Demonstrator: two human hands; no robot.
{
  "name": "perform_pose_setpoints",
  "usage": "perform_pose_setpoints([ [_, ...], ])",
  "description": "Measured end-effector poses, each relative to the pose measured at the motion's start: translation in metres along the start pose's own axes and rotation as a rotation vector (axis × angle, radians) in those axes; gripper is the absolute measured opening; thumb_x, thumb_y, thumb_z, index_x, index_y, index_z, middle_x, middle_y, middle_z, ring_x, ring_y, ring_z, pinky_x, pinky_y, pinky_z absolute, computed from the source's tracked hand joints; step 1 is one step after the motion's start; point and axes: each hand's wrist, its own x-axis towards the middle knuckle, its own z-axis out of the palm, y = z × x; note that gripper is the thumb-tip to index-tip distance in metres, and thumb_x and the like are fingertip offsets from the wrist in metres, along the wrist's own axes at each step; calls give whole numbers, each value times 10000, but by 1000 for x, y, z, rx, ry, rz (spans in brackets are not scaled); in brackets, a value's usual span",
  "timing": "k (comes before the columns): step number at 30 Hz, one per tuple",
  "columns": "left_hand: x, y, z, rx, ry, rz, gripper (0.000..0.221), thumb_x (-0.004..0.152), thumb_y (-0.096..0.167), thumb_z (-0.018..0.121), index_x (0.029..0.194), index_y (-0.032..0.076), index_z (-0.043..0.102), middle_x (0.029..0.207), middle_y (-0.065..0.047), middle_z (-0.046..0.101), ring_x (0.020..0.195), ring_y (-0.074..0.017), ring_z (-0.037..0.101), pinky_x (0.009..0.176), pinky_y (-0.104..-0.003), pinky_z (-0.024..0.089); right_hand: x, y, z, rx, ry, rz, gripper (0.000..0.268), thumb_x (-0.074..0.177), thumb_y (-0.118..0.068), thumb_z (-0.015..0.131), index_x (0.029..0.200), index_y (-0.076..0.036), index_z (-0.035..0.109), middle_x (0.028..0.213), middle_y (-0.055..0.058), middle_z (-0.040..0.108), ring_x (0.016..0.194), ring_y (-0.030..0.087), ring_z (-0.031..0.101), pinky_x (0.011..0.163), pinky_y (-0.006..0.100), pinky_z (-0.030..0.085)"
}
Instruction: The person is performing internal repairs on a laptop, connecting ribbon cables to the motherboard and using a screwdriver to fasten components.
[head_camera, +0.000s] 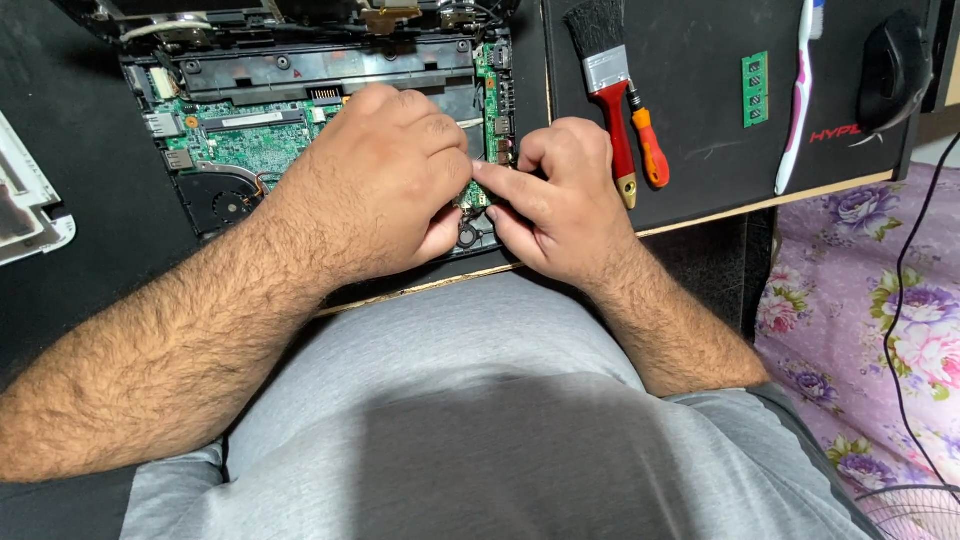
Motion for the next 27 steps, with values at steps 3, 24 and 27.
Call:
perform_pose_setpoints([
  [3,-3,-2,2,-17,-1,2,263,821,384,734,870,129,695,891,-12,663,892,-269,625,825,-417,484,5,-1,0,0,5,-56,255,969,-128,670,1220,-90,663,1056,96,513,947,320,505,854,519,393],
  [24,-9,5,2,99,-24,-97,758,856,784,606,1212,129,740,1417,1,618,1177,-276,507,897,-438,416,-5,1,-1,39,139,-113,218,899,-111,717,1095,-19,704,927,111,509,827,314,530,792,485,452],
  [27,-7,10,2,237,-59,-136,959,821,963,519,1238,122,715,1477,28,563,1158,-247,508,893,-408,420,-2,2,0,67,137,-131,218,901,-107,698,1096,-8,699,931,108,503,776,293,534,731,474,463],
])
